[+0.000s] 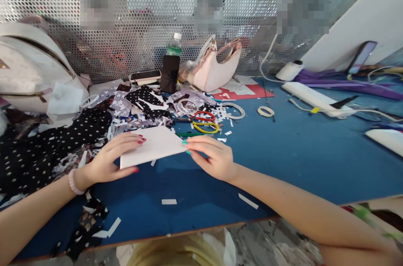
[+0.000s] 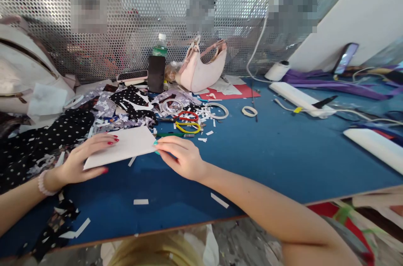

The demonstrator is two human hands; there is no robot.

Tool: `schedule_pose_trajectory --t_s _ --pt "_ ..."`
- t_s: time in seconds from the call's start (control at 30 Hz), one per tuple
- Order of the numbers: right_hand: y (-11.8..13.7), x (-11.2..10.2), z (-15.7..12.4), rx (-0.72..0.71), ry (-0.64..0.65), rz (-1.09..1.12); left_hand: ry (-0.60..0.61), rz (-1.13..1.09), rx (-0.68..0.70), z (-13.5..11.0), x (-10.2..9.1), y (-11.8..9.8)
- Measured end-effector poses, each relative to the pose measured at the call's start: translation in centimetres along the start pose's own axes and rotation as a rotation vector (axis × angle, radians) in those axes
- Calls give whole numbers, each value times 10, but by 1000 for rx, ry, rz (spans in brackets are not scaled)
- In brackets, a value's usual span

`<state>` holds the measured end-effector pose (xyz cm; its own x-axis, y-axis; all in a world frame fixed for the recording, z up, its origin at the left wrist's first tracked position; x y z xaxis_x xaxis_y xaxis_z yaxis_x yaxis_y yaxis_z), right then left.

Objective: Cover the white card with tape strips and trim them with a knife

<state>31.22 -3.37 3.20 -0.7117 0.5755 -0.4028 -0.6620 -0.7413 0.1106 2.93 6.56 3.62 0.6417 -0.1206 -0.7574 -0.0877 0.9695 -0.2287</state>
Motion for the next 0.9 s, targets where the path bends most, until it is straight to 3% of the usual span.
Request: schedule_pose_trajectory --t_s 0.2,0.37,0.57,0.73,0.9 --pt "-3 -10 21 51 -89 -3 -209 101 -204 2 -11 -2" --pt "-7 -14 72 -24 -100 -3 -343 101 -441 2 -17 -10" --pt "6 10 121 -84 39 28 -422 -86 -626 1 -7 -18" --pt "5 28 137 -19 184 17 -446 -209 -688 2 1 -17" --pt "-4 29 144 42 340 30 -439 -271 -719 3 5 -15"
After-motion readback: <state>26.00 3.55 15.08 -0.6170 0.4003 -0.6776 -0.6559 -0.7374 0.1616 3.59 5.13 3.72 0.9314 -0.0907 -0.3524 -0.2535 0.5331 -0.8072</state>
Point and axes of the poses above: each hand's wrist, its own z-axis towards the middle knuckle, its own x-axis out of the palm, y = z × x, the point moved 4 cm from there along z, towards the middle knuckle, and after that the axes turned 5 degrees about -y, right-handed, at the moved point
